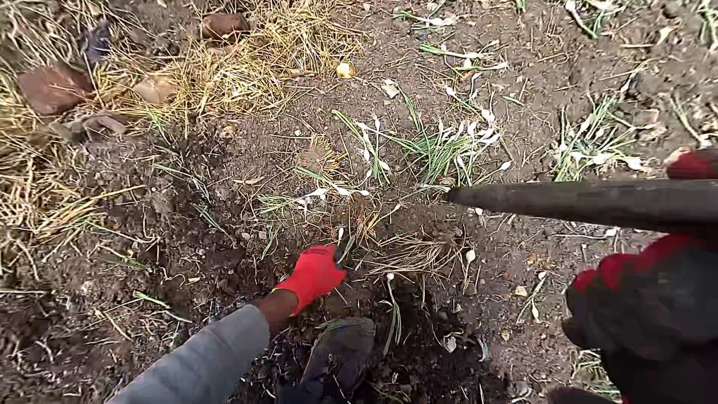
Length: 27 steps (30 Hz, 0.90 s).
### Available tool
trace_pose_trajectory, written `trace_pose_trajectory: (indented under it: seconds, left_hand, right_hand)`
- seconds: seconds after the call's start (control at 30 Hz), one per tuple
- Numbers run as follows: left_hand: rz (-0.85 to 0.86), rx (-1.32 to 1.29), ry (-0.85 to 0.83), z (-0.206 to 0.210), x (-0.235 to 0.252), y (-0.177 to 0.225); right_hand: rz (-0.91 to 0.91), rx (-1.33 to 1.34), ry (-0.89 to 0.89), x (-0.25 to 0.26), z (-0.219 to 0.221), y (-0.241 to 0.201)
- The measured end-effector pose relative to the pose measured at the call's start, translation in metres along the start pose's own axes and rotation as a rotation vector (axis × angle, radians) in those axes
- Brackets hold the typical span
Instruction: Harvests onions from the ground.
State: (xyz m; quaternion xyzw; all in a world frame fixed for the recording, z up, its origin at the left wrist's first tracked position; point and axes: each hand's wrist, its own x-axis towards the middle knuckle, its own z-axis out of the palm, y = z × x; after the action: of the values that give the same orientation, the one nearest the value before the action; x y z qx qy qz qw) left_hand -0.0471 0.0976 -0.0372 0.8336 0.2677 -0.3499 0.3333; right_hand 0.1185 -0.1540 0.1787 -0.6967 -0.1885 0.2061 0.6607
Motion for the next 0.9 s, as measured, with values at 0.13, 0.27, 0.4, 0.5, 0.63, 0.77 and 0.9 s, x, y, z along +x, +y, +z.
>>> trace_pose_trajectory:
  seconds: [0.13, 0.27, 0.4, 0.5, 0.63, 0.77, 0.9]
  left_hand:
    - [0.101, -0.547, 0.202, -0.031, -0.005, 0.003]
    - [0.134, -0.698, 0.073, -0.013, -0.015, 0.0]
    - [0.066, -0.609, 0.073, 0.002, -0.018, 0.004]
    - [0.137, -0.479, 0.257, -0.02, -0.02, 0.027]
    - [0.337, -0.229, 0.326, -0.02, -0.003, 0.087]
    - [0.187, 0.168, -0.117, 0.074, 0.026, 0.091]
    - [0.097, 0.177, -0.006, 0.062, -0.002, 0.08]
  right_hand:
    - [0.411, -0.563, 0.066, -0.004, 0.078, 0.176]
    - [0.547, -0.396, -0.024, -0.018, 0.037, 0.134]
    - [0.122, 0.124, -0.064, 0.015, -0.008, 0.037]
    - [0.198, -0.173, 0.167, 0.01, 0.031, 0.073]
    - [0.613, -0.474, -0.015, -0.049, 0.062, 0.207]
    - [0.49, -0.082, 0.279, -0.089, 0.012, 0.133]
    - [0.37, 0.027, 0.222, -0.147, -0.035, 0.077]
